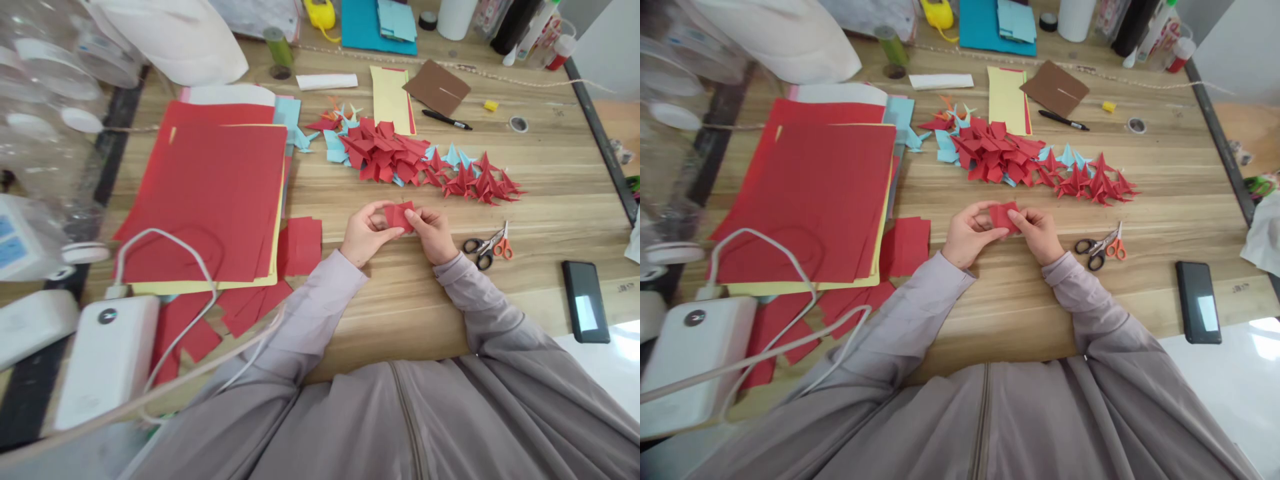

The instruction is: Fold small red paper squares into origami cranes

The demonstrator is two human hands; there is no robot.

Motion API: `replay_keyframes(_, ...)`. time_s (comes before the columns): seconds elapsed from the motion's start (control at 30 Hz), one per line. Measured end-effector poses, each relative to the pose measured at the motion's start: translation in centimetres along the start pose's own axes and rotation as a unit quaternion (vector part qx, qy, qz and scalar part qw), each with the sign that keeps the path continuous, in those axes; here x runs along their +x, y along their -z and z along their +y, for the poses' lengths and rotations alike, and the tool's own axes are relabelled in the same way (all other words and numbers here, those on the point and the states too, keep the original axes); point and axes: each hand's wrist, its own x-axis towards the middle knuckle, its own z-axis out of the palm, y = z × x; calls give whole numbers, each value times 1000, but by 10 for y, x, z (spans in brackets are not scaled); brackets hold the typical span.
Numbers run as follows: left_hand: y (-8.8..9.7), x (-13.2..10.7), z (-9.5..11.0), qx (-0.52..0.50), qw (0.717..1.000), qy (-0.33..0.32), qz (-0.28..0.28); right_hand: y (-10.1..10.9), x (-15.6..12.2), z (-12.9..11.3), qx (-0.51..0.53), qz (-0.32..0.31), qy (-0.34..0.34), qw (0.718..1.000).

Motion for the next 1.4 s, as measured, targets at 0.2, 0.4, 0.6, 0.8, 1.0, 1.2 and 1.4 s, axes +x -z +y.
replay_keyframes(0.2, 2, 0, -2, -7, 1000, 6, -15, 1, -1, 2, 50, -15, -21, 998)
replay_keyframes(0.4, 1, -1, 0, -19, 999, 6, -40, 1, -1, 3, 99, -19, -59, 993)
replay_keyframes(0.6, 1, -2, 3, -23, 998, 4, -60, 0, -1, 3, 84, -24, -69, 994)
replay_keyframes(0.8, 0, -3, 0, -4, 996, 26, -88, -1, -4, -7, 4, -19, -24, 1000)
replay_keyframes(1.0, 0, -3, -7, 35, 994, 16, -100, -4, -6, -12, 1, -22, -31, 999)
replay_keyframes(1.2, 1, -3, -5, 42, 994, 3, -105, -3, -5, -7, 34, 1, -67, 997)
replay_keyframes(1.4, -2, -4, 0, 30, 995, -3, -94, -3, -5, -11, 0, -10, -31, 999)
